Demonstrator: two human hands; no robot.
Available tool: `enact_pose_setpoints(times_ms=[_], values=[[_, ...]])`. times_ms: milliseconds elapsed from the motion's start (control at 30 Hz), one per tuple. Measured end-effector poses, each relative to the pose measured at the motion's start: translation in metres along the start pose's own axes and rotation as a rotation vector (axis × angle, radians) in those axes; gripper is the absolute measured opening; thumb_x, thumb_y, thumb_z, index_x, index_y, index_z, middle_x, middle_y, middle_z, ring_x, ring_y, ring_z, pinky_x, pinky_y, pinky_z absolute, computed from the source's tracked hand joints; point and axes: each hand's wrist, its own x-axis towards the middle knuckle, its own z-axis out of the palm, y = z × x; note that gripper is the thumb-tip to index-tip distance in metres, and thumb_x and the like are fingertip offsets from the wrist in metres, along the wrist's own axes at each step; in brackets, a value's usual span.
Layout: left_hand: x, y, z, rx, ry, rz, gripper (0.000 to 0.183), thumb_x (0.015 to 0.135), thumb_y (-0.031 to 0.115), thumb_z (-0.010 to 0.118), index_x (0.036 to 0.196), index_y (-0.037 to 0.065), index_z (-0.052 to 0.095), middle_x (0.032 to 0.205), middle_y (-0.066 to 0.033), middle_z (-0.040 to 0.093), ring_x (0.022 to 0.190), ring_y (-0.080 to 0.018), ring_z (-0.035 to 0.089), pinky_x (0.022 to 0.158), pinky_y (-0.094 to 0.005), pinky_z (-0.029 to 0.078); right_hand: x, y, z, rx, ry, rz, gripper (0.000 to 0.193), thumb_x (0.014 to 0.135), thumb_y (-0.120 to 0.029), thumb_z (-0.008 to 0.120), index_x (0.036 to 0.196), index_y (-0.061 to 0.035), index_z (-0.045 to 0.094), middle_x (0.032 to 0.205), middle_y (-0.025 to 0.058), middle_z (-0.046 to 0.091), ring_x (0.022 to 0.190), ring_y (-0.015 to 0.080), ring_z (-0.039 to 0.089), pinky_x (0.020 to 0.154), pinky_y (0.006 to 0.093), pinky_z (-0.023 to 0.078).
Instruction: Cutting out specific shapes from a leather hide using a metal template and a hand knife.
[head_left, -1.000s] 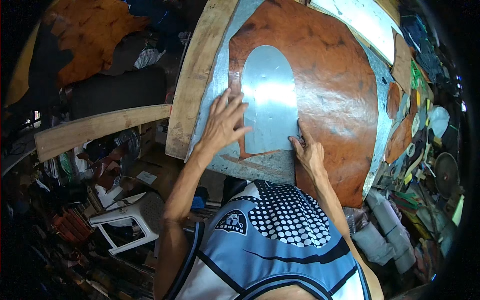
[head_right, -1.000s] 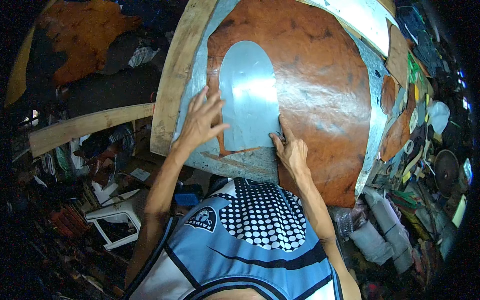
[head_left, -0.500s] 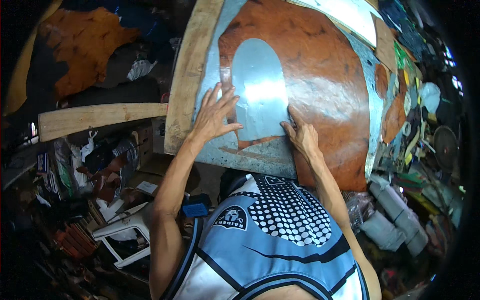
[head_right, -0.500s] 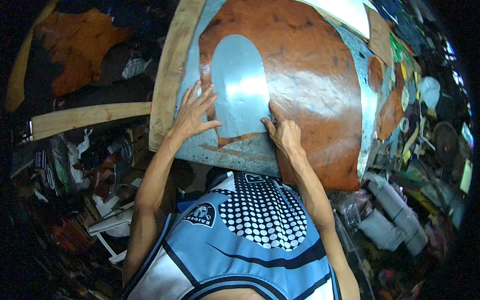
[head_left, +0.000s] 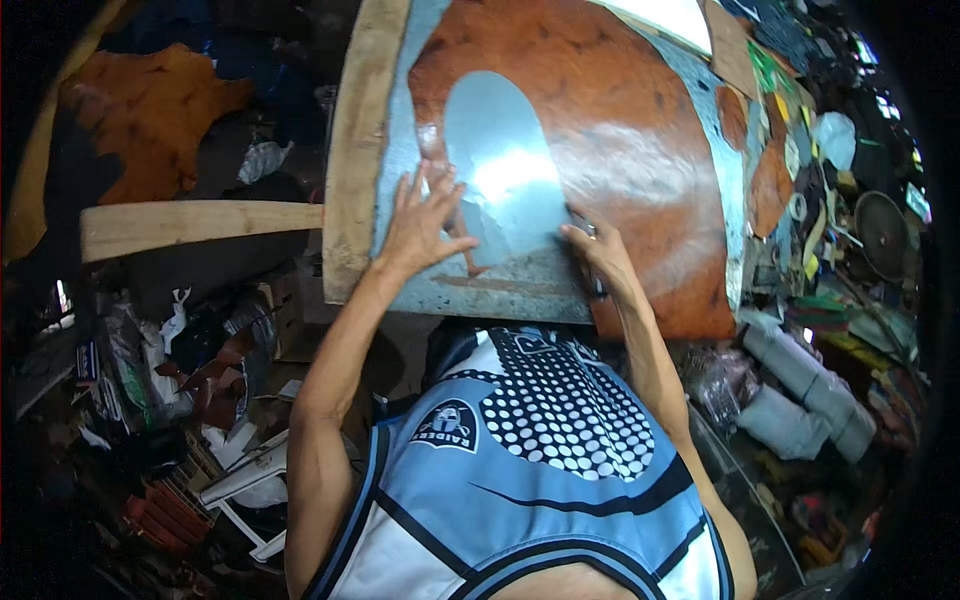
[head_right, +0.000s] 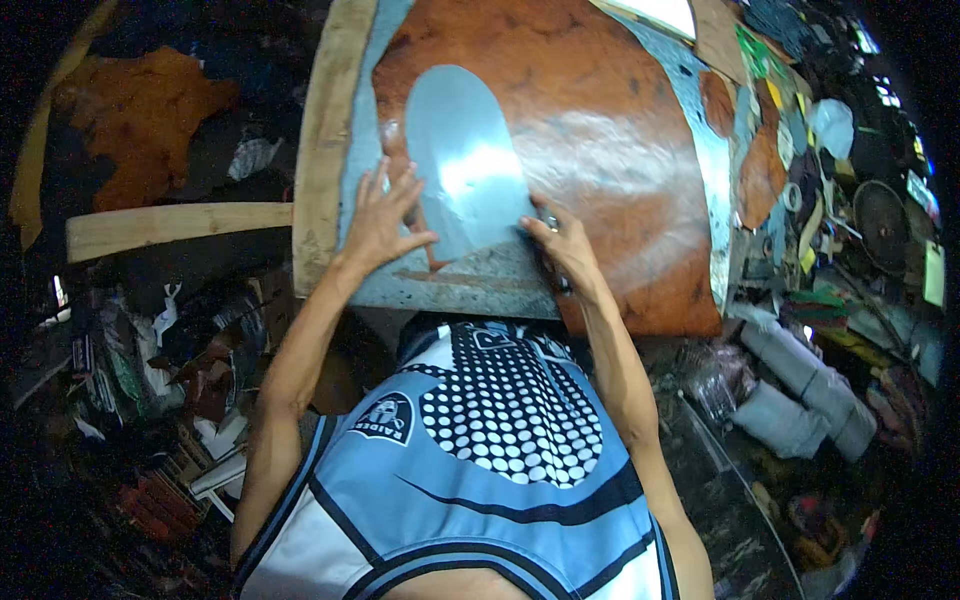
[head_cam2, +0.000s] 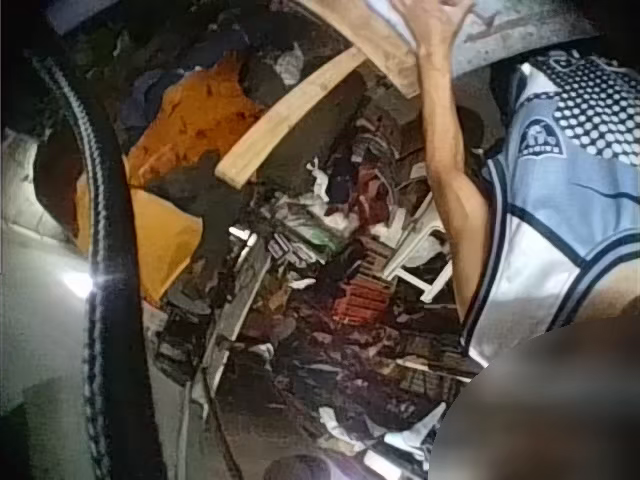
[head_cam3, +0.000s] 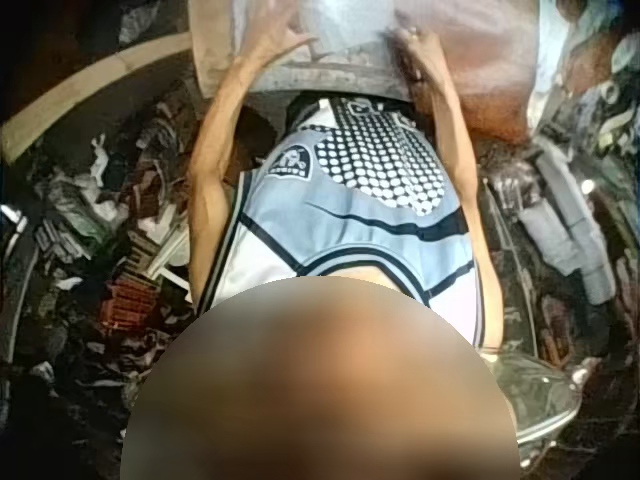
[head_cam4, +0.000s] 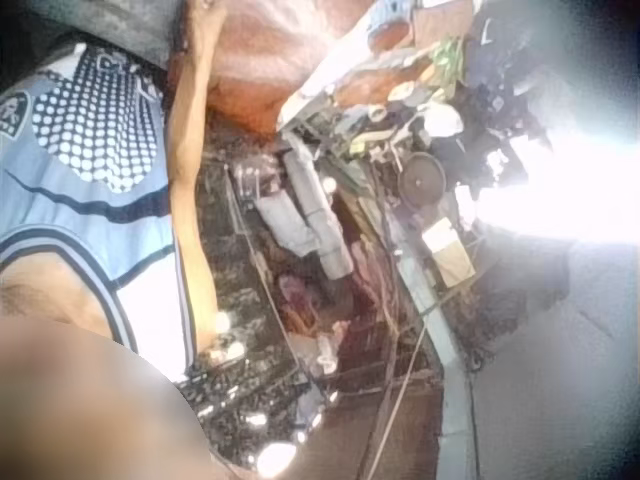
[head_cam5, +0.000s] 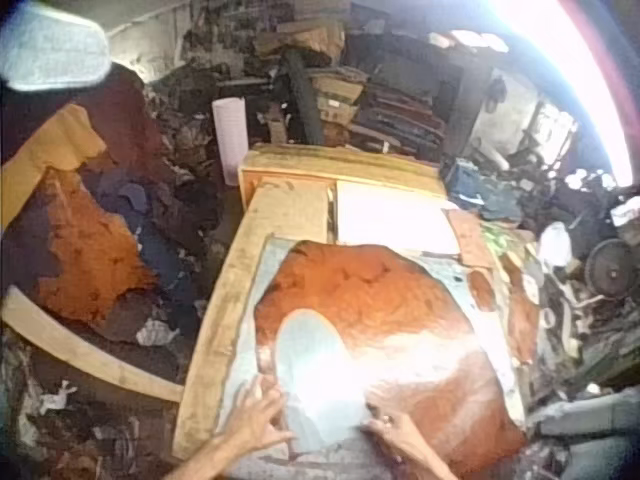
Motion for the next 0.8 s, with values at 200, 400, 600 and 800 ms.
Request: enact_pose_setpoints(times_ms=[200, 400, 600, 800], values=[[-0.022, 0.046, 0.026, -0.097, 0.059, 0.047, 0.086, 0.072, 0.064, 0.069, 0.133, 0.006, 0.054, 0.149, -0.0129, 0.039, 0.143, -0.0417, 0.018, 0.115, -0.0597, 0.010, -0.039, 0.007, -0.048, 0.716, -0.146, 0.500, 0.021, 0.087, -0.019, 0.070, 0.098, -0.0047, 0.059, 0.066, -0.0024, 0.053, 0.043, 0.0058, 0.044, 0.035, 0.0201, 0.034], [-0.018, 0.090, 0.024, -0.197, 0.055, 0.033, 0.079, 0.076, 0.056, 0.070, 0.133, 0.005, 0.052, 0.152, -0.0159, 0.033, 0.143, -0.0421, 0.017, 0.115, -0.0615, 0.011, -0.095, -0.001, -0.039, 0.793, 0.140, 0.380, 0.030, 0.082, -0.008, 0.070, 0.110, -0.0022, 0.059, 0.085, 0.0030, 0.060, 0.053, 0.0065, 0.051, 0.041, 0.0203, 0.040], [0.021, 0.170, -0.077, -0.135, 0.382, 0.403, 0.055, 0.082, 0.029, 0.070, 0.130, 0.008, 0.054, 0.145, -0.0190, 0.042, 0.140, -0.0380, 0.031, 0.113, -0.0559, 0.023, -0.116, -0.069, -0.100, -0.152, 0.138, -0.195, 0.032, 0.080, 0.010, 0.061, 0.110, 0.0015, 0.066, 0.099, 0.0111, 0.070, 0.081, 0.0154, 0.065, 0.070, 0.0270, 0.051], [0.027, 0.155, -0.091, -0.625, 0.156, 0.268, 0.024, 0.087, 0.010, 0.062, 0.110, 0.001, 0.065, 0.097, -0.0146, 0.070, 0.089, -0.0243, 0.068, 0.085, -0.0361, 0.053, -0.092, -0.105, -0.107, -0.455, 0.530, -0.570, 0.036, 0.087, 0.005, 0.062, 0.123, 0.0040, 0.059, 0.123, 0.0143, 0.063, 0.095, 0.0197, 0.065, 0.082, 0.0296, 0.051]])
